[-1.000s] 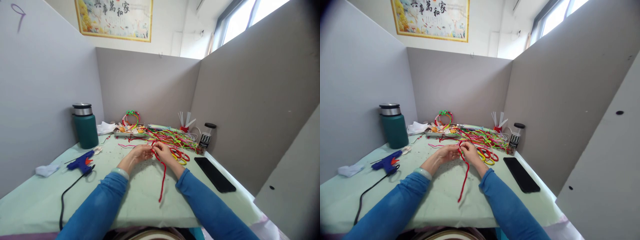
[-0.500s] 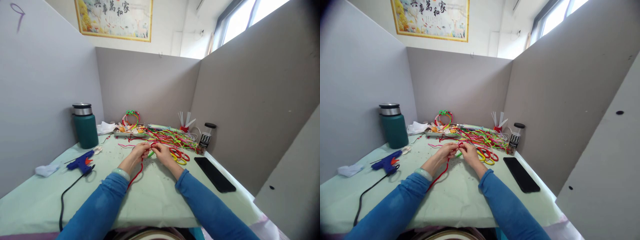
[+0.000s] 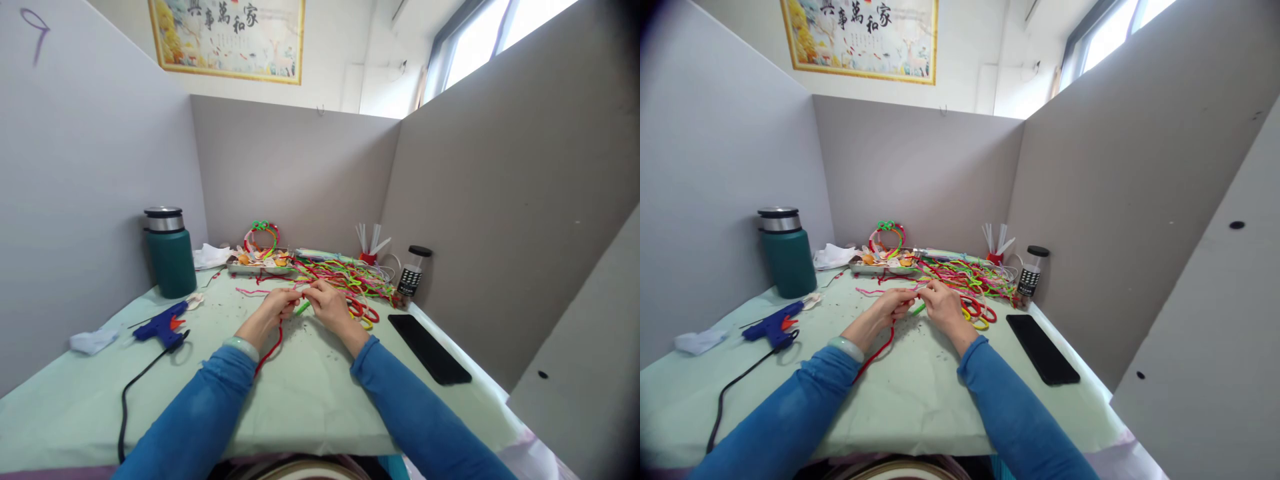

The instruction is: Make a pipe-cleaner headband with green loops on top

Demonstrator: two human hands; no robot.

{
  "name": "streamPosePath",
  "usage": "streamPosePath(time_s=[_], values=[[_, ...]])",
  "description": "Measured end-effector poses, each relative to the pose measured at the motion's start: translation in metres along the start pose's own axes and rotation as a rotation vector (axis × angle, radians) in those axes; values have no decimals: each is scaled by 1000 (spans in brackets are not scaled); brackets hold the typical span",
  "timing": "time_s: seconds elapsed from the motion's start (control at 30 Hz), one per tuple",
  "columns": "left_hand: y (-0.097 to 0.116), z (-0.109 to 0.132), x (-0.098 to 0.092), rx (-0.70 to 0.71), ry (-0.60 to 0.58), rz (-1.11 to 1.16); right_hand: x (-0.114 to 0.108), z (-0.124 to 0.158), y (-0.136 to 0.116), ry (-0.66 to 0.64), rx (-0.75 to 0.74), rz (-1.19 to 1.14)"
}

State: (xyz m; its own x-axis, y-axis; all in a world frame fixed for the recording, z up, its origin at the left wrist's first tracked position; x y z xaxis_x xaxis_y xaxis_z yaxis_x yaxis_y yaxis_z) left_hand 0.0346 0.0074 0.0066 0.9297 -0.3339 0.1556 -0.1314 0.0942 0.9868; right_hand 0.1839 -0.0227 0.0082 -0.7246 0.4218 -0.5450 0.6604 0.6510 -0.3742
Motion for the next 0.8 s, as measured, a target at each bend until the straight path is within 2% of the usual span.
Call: streamPosePath(time_s=[0.17, 0.43, 0.8], values=[[-1, -3, -2, -91, -134, 32, 9, 0, 12, -6, 100, -134], [-3, -4, -1, -92, -73, 15, 8, 4, 3, 43, -68, -12], [-4, -4, 0, -41, -113, 24, 5, 6, 0, 102, -11, -13]])
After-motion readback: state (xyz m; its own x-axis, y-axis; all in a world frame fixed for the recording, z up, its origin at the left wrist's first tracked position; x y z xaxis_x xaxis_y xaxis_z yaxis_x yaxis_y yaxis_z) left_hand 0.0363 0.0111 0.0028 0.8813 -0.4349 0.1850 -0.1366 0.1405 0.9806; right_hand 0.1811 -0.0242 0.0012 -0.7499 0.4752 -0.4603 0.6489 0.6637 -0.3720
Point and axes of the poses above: each hand's wrist, its own z-axis away from the middle knuckle, its own x-axis out of the palm, y = z × x, the point moved 2 cm from there along -z, towards the middle knuckle, and after that the axes turned 4 degrees about y, right-handed, at the moved point
